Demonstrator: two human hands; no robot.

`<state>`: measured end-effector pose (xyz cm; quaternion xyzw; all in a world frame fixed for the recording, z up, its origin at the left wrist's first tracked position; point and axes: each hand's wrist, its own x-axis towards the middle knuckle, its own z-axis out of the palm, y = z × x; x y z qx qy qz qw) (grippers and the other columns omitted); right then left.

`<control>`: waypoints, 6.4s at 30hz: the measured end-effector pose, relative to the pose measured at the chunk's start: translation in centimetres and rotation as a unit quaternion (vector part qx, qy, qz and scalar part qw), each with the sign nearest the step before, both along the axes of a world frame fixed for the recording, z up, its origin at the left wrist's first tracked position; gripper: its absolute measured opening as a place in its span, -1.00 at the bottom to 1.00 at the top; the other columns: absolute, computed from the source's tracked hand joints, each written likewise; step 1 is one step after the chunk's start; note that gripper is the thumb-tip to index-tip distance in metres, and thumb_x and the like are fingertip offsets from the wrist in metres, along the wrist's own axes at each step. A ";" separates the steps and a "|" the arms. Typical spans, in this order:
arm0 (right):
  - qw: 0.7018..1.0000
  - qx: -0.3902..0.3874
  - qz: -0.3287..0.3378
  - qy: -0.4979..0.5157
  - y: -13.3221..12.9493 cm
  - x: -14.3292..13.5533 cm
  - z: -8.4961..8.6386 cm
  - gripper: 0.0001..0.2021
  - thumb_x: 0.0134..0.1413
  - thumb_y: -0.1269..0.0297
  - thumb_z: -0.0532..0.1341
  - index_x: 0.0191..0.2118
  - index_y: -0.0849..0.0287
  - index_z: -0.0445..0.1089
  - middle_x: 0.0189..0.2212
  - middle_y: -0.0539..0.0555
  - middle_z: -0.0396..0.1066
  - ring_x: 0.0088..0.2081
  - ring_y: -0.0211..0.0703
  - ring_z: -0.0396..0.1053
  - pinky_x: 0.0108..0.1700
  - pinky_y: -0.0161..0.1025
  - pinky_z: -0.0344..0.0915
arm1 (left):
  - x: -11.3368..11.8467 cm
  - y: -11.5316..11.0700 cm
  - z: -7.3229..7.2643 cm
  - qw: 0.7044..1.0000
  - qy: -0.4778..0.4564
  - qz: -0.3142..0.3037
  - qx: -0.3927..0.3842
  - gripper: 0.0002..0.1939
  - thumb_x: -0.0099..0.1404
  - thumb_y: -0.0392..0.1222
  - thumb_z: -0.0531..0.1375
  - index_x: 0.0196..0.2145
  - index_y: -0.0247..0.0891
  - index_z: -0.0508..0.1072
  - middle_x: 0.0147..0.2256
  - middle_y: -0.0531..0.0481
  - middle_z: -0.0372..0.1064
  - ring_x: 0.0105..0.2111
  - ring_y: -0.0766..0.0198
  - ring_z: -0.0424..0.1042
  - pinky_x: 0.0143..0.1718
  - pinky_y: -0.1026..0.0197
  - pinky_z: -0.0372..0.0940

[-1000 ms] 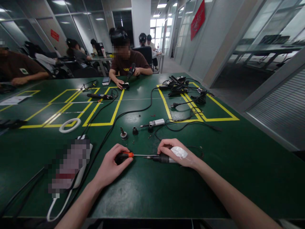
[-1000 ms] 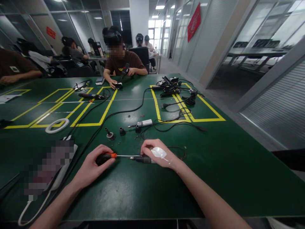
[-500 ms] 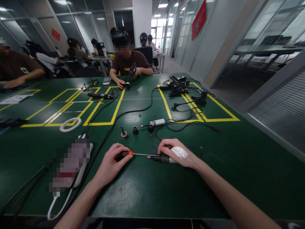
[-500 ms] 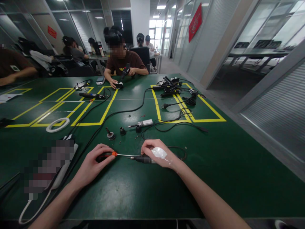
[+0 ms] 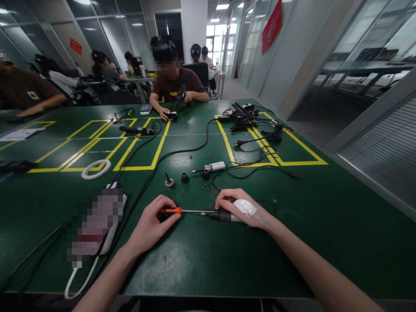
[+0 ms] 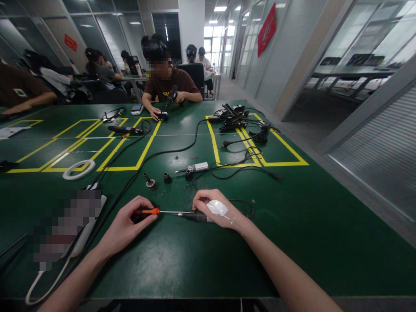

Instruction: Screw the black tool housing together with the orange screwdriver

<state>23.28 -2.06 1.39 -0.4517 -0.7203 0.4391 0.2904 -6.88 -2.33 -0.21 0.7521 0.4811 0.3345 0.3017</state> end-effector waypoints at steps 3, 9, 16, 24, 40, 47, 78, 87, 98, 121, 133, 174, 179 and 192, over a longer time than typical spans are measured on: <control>1.000 -0.002 -0.001 0.000 0.0 0.0 -0.1 -0.80 0.24 0.29 0.17 -0.35 0.21 0.50 -0.37 0.07 0.54 -0.35 -0.17 0.44 -0.29 -0.31 0.30 | -0.1 0.1 -0.1 1.000 -0.009 -0.002 0.003 -0.85 0.29 -0.05 0.33 -0.29 -0.18 0.56 -0.28 -0.03 0.50 -0.28 0.17 0.50 -0.21 0.18 0.40; 1.000 -0.005 -0.005 -0.002 -0.1 -0.2 0.2 -0.79 0.23 0.30 0.16 -0.36 0.21 0.50 -0.38 0.07 0.53 -0.35 -0.17 0.43 -0.29 -0.31 0.29 | 0.0 0.2 -0.2 1.000 -0.005 -0.002 0.004 -0.81 0.35 -0.02 0.29 -0.28 -0.16 0.63 -0.25 -0.05 0.52 -0.25 0.16 0.52 -0.15 0.16 0.42; 1.000 -0.010 -0.004 0.000 -0.1 -0.1 0.4 -0.80 0.23 0.28 0.17 -0.37 0.20 0.49 -0.37 0.07 0.53 -0.36 -0.16 0.42 -0.28 -0.30 0.29 | 0.1 -0.1 0.2 1.000 0.009 -0.007 0.001 -0.84 0.32 -0.06 0.31 -0.25 -0.18 0.57 -0.27 -0.03 0.51 -0.28 0.18 0.51 -0.20 0.18 0.41; 1.000 -0.005 -0.007 -0.004 -0.1 -0.2 0.1 -0.79 0.22 0.29 0.15 -0.37 0.21 0.49 -0.39 0.07 0.52 -0.36 -0.17 0.42 -0.28 -0.30 0.27 | -0.1 0.1 -0.2 1.000 -0.003 -0.012 -0.002 -0.84 0.31 -0.05 0.32 -0.29 -0.19 0.56 -0.29 -0.01 0.49 -0.31 0.20 0.49 -0.24 0.19 0.39; 1.000 -0.006 -0.003 0.005 -0.1 -0.1 0.1 -0.79 0.22 0.28 0.15 -0.37 0.21 0.49 -0.38 0.08 0.53 -0.36 -0.17 0.43 -0.30 -0.31 0.29 | 0.1 -0.1 0.1 1.000 0.020 -0.009 0.013 -0.85 0.31 -0.06 0.30 -0.28 -0.19 0.55 -0.29 -0.02 0.50 -0.30 0.18 0.50 -0.25 0.19 0.37; 1.000 -0.004 -0.002 0.001 -0.1 -0.1 0.2 -0.79 0.22 0.28 0.16 -0.37 0.21 0.48 -0.38 0.07 0.53 -0.35 -0.17 0.44 -0.28 -0.31 0.30 | -0.1 0.0 0.0 1.000 -0.003 -0.008 0.021 -0.86 0.30 -0.08 0.32 -0.31 -0.19 0.53 -0.30 -0.01 0.47 -0.32 0.20 0.48 -0.27 0.21 0.38; 1.000 -0.006 -0.001 -0.002 0.0 0.0 0.3 -0.80 0.23 0.29 0.17 -0.36 0.21 0.51 -0.36 0.08 0.56 -0.35 -0.17 0.43 -0.29 -0.30 0.31 | -0.1 0.2 -0.3 1.000 0.000 0.000 0.010 -0.80 0.35 -0.01 0.30 -0.30 -0.18 0.60 -0.26 -0.05 0.49 -0.27 0.17 0.50 -0.20 0.17 0.41; 1.000 0.006 0.001 -0.001 0.0 0.0 0.0 -0.80 0.24 0.28 0.18 -0.36 0.20 0.50 -0.38 0.07 0.54 -0.34 -0.16 0.43 -0.25 -0.29 0.31 | 0.0 -0.1 0.1 1.000 0.015 -0.015 0.011 -0.84 0.32 -0.06 0.31 -0.28 -0.19 0.56 -0.29 -0.03 0.50 -0.29 0.17 0.50 -0.23 0.18 0.40; 1.000 0.007 -0.001 -0.010 0.0 0.0 0.2 -0.80 0.23 0.32 0.16 -0.36 0.20 0.51 -0.38 0.06 0.53 -0.36 -0.18 0.42 -0.25 -0.30 0.30 | -0.1 0.0 -0.1 1.000 0.002 0.001 0.026 -0.82 0.32 -0.03 0.32 -0.24 -0.16 0.63 -0.21 -0.06 0.46 -0.25 0.17 0.49 -0.19 0.16 0.42; 1.000 0.009 -0.002 -0.006 0.0 0.0 0.1 -0.79 0.23 0.29 0.17 -0.36 0.20 0.51 -0.38 0.06 0.55 -0.35 -0.16 0.43 -0.25 -0.28 0.32 | -0.1 -0.1 -0.2 1.000 0.015 -0.006 0.021 -0.77 0.36 0.01 0.29 -0.23 -0.17 0.64 -0.24 -0.06 0.48 -0.28 0.18 0.49 -0.20 0.16 0.44; 1.000 0.005 0.003 -0.003 0.0 0.0 0.3 -0.79 0.24 0.29 0.16 -0.36 0.21 0.51 -0.37 0.08 0.54 -0.35 -0.16 0.43 -0.26 -0.28 0.30 | 0.0 -0.1 0.1 1.000 0.007 -0.009 0.025 -0.84 0.31 -0.05 0.32 -0.28 -0.18 0.55 -0.28 -0.03 0.49 -0.30 0.17 0.49 -0.23 0.18 0.42; 1.000 0.010 0.004 -0.006 0.0 0.1 0.3 -0.79 0.23 0.28 0.16 -0.36 0.21 0.50 -0.36 0.08 0.55 -0.34 -0.16 0.44 -0.26 -0.29 0.29 | -0.2 0.1 -0.5 0.999 0.017 -0.021 0.030 -0.80 0.38 -0.03 0.27 -0.21 -0.14 0.66 -0.22 -0.06 0.48 -0.22 0.17 0.52 -0.14 0.15 0.43; 1.000 0.006 0.004 0.001 -0.1 0.0 0.2 -0.79 0.23 0.29 0.16 -0.36 0.21 0.50 -0.37 0.08 0.55 -0.33 -0.16 0.44 -0.26 -0.29 0.29 | -0.1 0.0 -0.2 0.999 0.001 -0.025 0.028 -0.87 0.29 -0.12 0.34 -0.21 -0.17 0.58 -0.24 -0.03 0.49 -0.24 0.18 0.52 -0.16 0.17 0.44; 1.000 0.004 0.001 -0.003 -0.1 0.0 0.3 -0.79 0.24 0.30 0.16 -0.36 0.21 0.50 -0.36 0.08 0.55 -0.32 -0.15 0.46 -0.24 -0.29 0.31 | 0.2 -0.1 0.1 1.000 0.017 -0.018 0.013 -0.80 0.35 -0.03 0.27 -0.22 -0.16 0.64 -0.23 -0.05 0.47 -0.25 0.18 0.51 -0.20 0.17 0.45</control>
